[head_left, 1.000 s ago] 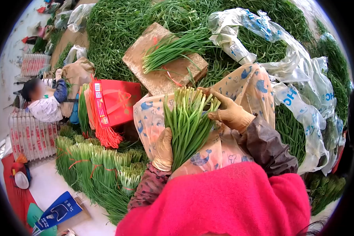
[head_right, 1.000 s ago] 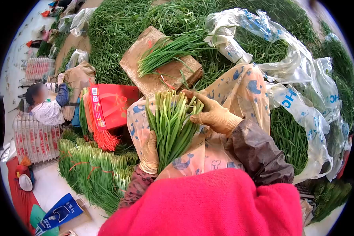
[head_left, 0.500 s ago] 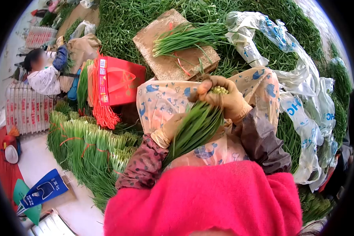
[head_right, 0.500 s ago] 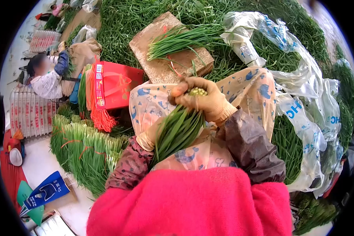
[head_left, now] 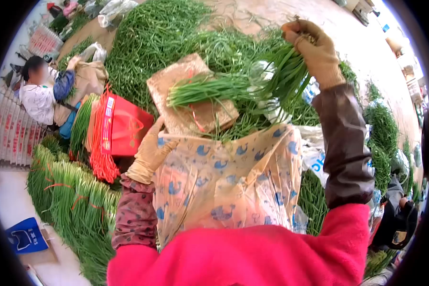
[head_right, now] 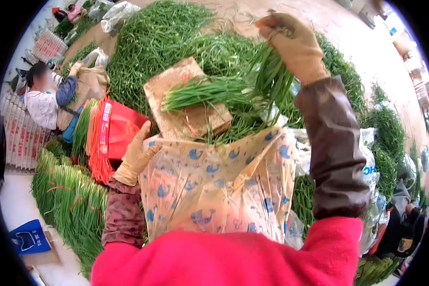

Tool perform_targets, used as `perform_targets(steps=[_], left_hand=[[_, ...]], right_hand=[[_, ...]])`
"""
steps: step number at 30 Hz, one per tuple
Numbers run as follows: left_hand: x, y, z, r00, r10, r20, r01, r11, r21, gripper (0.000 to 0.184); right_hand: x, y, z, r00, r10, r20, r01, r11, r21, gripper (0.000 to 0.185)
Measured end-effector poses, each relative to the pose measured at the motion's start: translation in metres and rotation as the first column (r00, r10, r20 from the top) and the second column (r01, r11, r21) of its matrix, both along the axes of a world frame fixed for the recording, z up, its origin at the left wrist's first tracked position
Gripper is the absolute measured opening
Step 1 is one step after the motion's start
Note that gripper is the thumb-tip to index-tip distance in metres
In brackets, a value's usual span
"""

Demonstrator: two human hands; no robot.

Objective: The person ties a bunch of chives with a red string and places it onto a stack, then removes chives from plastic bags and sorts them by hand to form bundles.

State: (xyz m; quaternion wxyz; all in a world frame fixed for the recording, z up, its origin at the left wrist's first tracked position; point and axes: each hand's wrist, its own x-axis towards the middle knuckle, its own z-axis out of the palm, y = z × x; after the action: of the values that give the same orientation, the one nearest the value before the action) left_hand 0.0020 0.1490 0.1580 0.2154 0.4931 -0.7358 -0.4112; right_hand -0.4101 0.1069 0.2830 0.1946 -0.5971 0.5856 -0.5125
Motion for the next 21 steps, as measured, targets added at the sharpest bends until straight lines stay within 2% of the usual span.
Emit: perform_targets(steps=[1, 2, 3, 4, 6, 8, 9, 11, 12, 13, 15, 16, 18, 19, 20, 21], left_hand=[[0.001, -0.015, 0.003, 0.994, -0.076, 0.074, 0.088, 0.98, -0.18, 0.08], [-0.016, -0.023, 0.024, 0.991, -0.128, -0.026, 0.118, 0.965, -0.236, 0.086], [-0.028, -0.028, 0.04, 0.99, -0.098, -0.098, 0.085, 0.987, -0.135, 0.096], [-0.046, -0.032, 0.061, 0.951, -0.151, -0.269, 0.136, 0.988, -0.077, 0.106], [-0.076, -0.046, 0.069, 0.944, -0.242, -0.224, 0.173, 0.942, -0.289, 0.115], [-0.113, -0.044, 0.085, 0.878, -0.336, -0.341, 0.21, 0.91, -0.357, 0.132], [-0.13, -0.049, 0.078, 0.868, -0.365, -0.337, 0.198, 0.876, -0.439, 0.141], [-0.156, -0.042, 0.072, 0.706, -0.299, -0.642, 0.232, 0.954, -0.19, 0.138], [-0.166, -0.033, 0.068, 0.58, -0.237, -0.78, 0.267, 0.959, -0.093, 0.137], [-0.172, -0.022, 0.063, 0.601, -0.188, -0.777, 0.184, 0.978, -0.095, 0.134], [-0.183, -0.013, 0.048, 0.579, -0.148, -0.802, 0.143, 0.987, -0.079, 0.122], [-0.184, -0.01, 0.041, 0.586, -0.134, -0.799, 0.124, 0.989, -0.075, 0.122], [-0.183, -0.007, 0.033, 0.545, -0.068, -0.836, 0.264, 0.96, 0.093, 0.104], [-0.184, -0.004, 0.033, 0.549, -0.065, -0.833, 0.258, 0.962, 0.095, 0.104], [-0.185, 0.001, 0.033, 0.507, -0.007, -0.862, 0.232, 0.964, 0.129, 0.095], [-0.186, 0.003, 0.033, 0.461, 0.052, -0.886, 0.212, 0.963, 0.167, 0.087]], right_hand=[[0.006, -0.001, 0.004, 0.998, 0.054, 0.043, -0.055, 0.998, 0.022, 0.025], [0.014, -0.003, 0.009, 0.997, 0.061, 0.039, -0.062, 0.998, 0.031, 0.025], [0.024, -0.005, 0.015, 0.991, 0.13, -0.007, -0.129, 0.989, 0.071, 0.025], [0.037, -0.006, 0.017, 0.979, 0.199, -0.045, -0.193, 0.975, 0.107, 0.026], [0.07, -0.006, 0.015, 0.969, 0.238, -0.063, -0.232, 0.968, 0.095, 0.026], [0.096, 0.0, 0.017, 0.954, 0.285, -0.09, -0.278, 0.957, 0.087, 0.025], [0.107, 0.004, 0.02, 0.954, 0.291, -0.07, -0.285, 0.954, 0.09, 0.025], [0.123, 0.013, 0.02, 0.944, 0.326, -0.047, -0.322, 0.943, 0.08, 0.024], [0.126, 0.018, 0.018, 0.942, 0.323, 0.088, -0.321, 0.946, -0.033, 0.024], [0.128, 0.024, 0.015, 0.918, 0.328, 0.224, -0.304, 0.943, -0.137, 0.023], [0.132, 0.035, 0.012, 0.862, 0.274, 0.426, -0.275, 0.96, -0.061, 0.019], [0.132, 0.035, 0.001, 0.859, 0.278, 0.431, -0.275, 0.959, -0.069, 0.019], [0.129, 0.034, -0.016, 0.85, 0.288, 0.44, -0.282, 0.956, -0.081, 0.02], [0.125, 0.035, -0.021, 0.788, 0.39, 0.476, -0.404, 0.911, -0.077, 0.031], [0.119, 0.034, -0.025, 0.714, 0.478, 0.511, -0.515, 0.854, -0.079, 0.042], [0.113, 0.029, -0.029, 0.714, 0.474, 0.516, -0.511, 0.856, -0.078, 0.042]])
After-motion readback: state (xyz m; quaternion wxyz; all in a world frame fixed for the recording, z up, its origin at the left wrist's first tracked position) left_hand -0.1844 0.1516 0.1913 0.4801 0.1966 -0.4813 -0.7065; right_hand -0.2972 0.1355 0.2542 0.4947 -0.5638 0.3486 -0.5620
